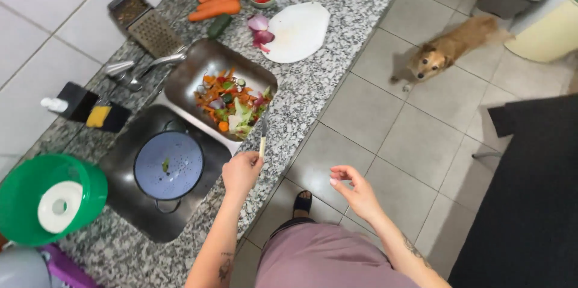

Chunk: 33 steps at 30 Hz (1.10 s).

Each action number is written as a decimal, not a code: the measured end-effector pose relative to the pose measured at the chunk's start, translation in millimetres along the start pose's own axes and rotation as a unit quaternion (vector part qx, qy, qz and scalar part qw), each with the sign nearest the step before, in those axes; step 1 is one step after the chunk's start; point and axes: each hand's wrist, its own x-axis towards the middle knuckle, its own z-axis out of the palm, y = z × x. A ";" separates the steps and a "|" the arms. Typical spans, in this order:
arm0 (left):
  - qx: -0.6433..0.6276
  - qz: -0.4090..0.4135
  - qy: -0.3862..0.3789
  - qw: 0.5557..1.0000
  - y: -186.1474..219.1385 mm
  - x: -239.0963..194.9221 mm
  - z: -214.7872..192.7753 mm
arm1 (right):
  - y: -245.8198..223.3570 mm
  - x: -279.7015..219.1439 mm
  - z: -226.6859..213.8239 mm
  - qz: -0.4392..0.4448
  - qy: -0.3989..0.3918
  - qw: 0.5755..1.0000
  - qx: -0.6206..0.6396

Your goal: The person slices a red onion and a boiled egg on a cutting board using a knife. They then transfer the sliced onion and egg into a bowl containing lettuce and tomatoes, arranging the ingredients before placing a lid on the bowl.

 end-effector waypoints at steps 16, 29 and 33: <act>-0.073 -0.012 -0.071 0.995 84.7 194.9 19.6 | 21.1 25.5 -87.4 0.177 0.160 0.970 0.049; -0.003 -0.013 0.131 0.991 182.9 284.0 36.0 | 5.3 256.7 -274.5 0.076 0.098 0.992 0.015; -0.118 -0.094 0.043 0.988 266.8 329.2 42.6 | -44.0 324.1 -342.4 0.041 0.079 0.996 -0.014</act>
